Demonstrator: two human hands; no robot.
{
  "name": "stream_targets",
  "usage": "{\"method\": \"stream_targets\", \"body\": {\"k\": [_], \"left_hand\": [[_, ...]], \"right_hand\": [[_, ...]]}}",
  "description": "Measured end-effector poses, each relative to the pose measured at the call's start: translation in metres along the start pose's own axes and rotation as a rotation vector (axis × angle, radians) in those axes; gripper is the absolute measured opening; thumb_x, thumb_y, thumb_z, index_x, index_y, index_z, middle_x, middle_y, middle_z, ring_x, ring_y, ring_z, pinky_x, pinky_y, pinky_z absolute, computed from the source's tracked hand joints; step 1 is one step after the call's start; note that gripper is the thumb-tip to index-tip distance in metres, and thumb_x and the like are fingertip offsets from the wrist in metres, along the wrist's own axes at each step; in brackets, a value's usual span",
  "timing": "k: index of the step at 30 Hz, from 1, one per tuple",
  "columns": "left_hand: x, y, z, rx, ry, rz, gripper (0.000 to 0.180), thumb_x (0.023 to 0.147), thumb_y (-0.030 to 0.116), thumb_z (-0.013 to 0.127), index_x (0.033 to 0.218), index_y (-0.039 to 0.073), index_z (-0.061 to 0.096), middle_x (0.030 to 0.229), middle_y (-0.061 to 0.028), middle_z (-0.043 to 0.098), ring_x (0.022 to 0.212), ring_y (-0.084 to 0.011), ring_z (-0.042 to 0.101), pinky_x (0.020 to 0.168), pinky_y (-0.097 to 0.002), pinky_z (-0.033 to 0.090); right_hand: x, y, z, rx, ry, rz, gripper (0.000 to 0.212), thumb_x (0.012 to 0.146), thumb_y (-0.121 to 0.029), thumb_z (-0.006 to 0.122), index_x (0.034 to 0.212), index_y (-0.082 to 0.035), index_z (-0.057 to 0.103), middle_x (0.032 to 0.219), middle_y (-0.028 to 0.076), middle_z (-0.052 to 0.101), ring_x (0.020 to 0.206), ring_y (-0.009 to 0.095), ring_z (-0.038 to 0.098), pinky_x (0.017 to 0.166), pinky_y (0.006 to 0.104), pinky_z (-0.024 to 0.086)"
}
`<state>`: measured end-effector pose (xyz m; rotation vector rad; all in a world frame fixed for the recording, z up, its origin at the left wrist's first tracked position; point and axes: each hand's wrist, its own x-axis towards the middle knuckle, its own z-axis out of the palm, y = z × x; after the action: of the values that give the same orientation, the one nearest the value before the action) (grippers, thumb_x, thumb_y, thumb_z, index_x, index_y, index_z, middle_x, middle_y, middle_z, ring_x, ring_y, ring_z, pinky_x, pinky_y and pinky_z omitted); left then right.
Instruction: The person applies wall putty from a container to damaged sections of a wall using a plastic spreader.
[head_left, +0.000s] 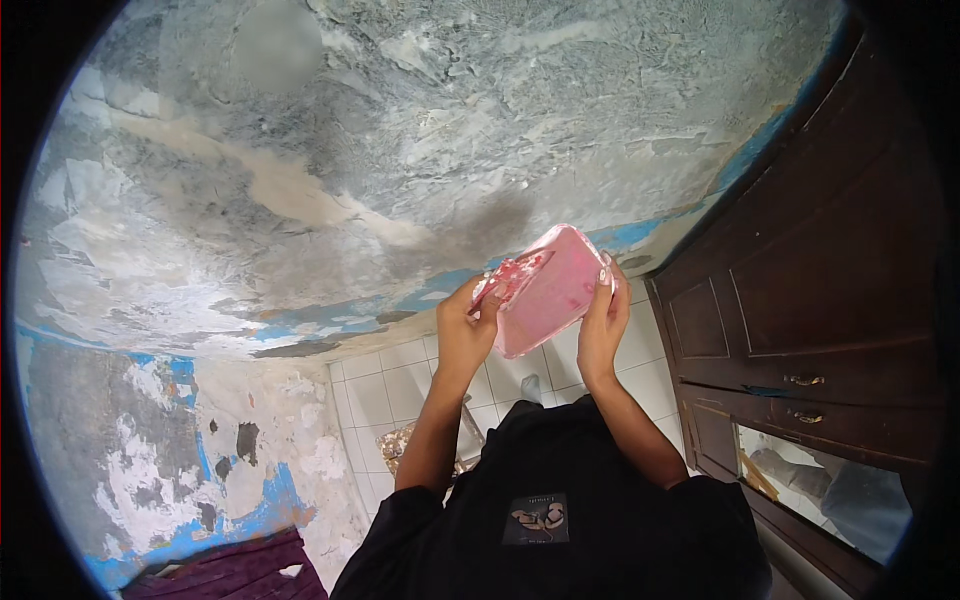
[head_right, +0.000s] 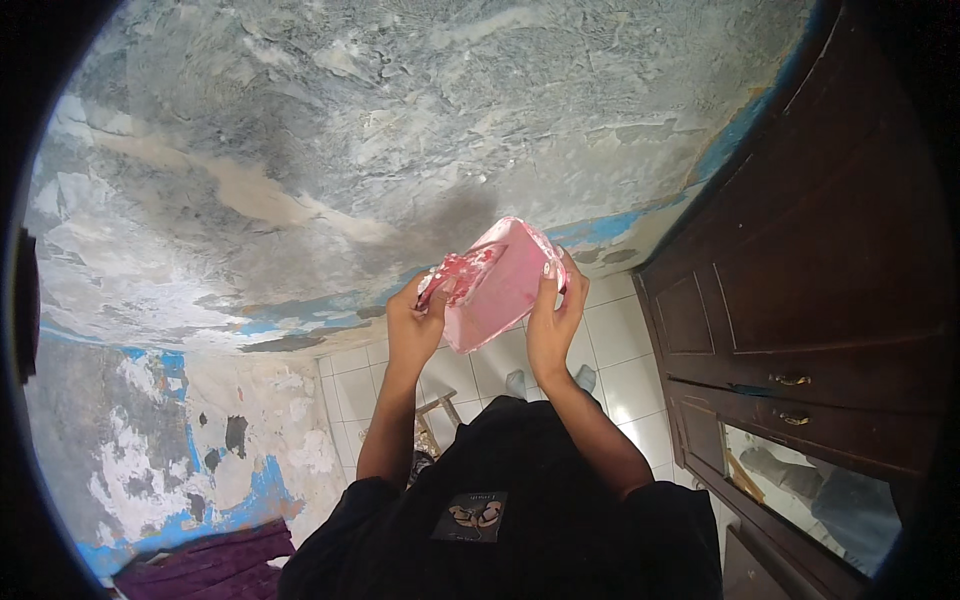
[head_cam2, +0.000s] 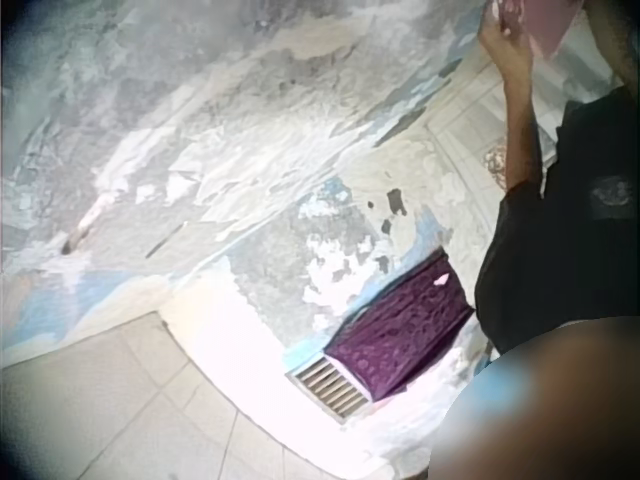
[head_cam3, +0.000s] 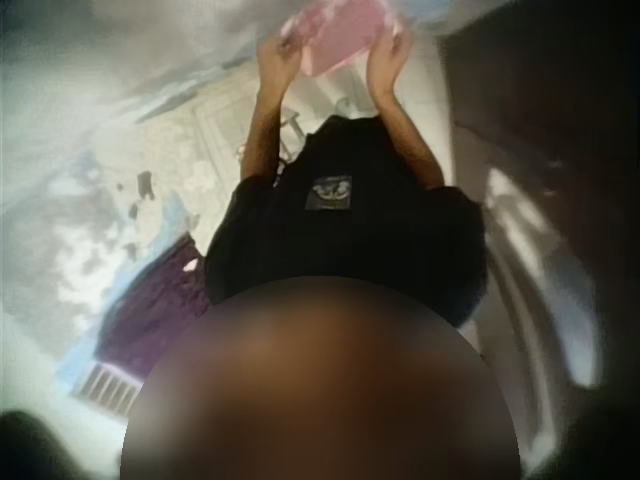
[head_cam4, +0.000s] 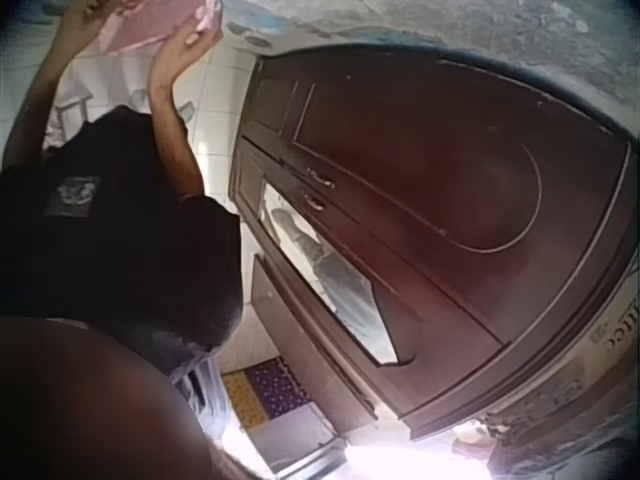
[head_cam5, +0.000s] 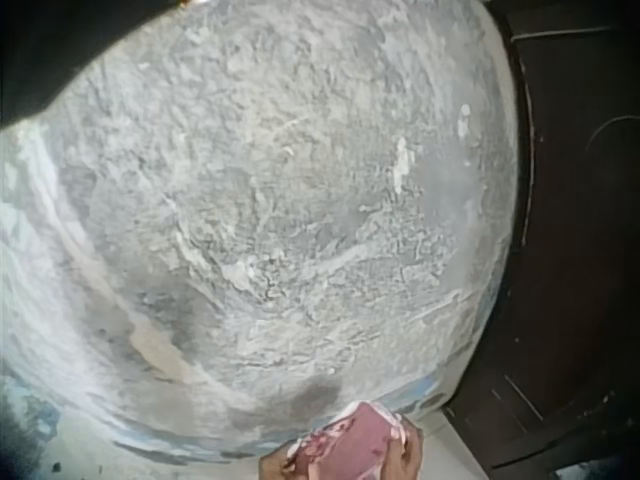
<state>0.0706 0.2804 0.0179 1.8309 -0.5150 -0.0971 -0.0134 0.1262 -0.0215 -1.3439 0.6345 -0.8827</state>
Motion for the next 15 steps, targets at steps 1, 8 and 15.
{"method": "stream_targets", "body": {"k": [1, 8, 15], "left_hand": [[0.001, 0.001, -0.002, 0.035, 0.028, 0.020, 0.021, 0.090, -0.003, 0.063, 0.110, -0.003, 0.068, 0.090, -0.0158, 0.072, 0.078, -0.0157, 0.066, 0.071, -0.0292, 0.052], [-0.002, 0.007, 0.001, -0.097, 0.102, -0.065, 0.014, 0.095, 0.003, 0.065, 0.108, -0.003, 0.066, 0.090, -0.0071, 0.072, 0.080, -0.0074, 0.062, 0.071, -0.0245, 0.050], [0.006, 0.010, -0.018, -0.854, 0.295, -0.299, 0.022, 0.101, 0.008, 0.056, 0.122, 0.002, 0.060, 0.113, -0.0061, 0.069, 0.094, -0.0142, 0.068, 0.083, -0.0325, 0.056]], "right_hand": [[0.001, -0.005, 0.001, -0.007, -0.007, 0.002, 0.039, 0.105, -0.024, 0.051, 0.136, 0.001, 0.054, 0.120, 0.013, 0.052, 0.113, 0.021, 0.048, 0.102, 0.0346, 0.037], [0.002, -0.001, 0.001, -0.068, -0.024, -0.029, 0.045, 0.108, -0.030, 0.046, 0.142, 0.000, 0.049, 0.131, 0.010, 0.051, 0.120, 0.016, 0.049, 0.106, 0.0313, 0.037], [0.009, 0.003, 0.007, 0.090, -0.015, 0.070, 0.043, 0.106, -0.026, 0.049, 0.141, 0.000, 0.049, 0.135, 0.016, 0.046, 0.126, 0.025, 0.046, 0.109, 0.0372, 0.035]]}}
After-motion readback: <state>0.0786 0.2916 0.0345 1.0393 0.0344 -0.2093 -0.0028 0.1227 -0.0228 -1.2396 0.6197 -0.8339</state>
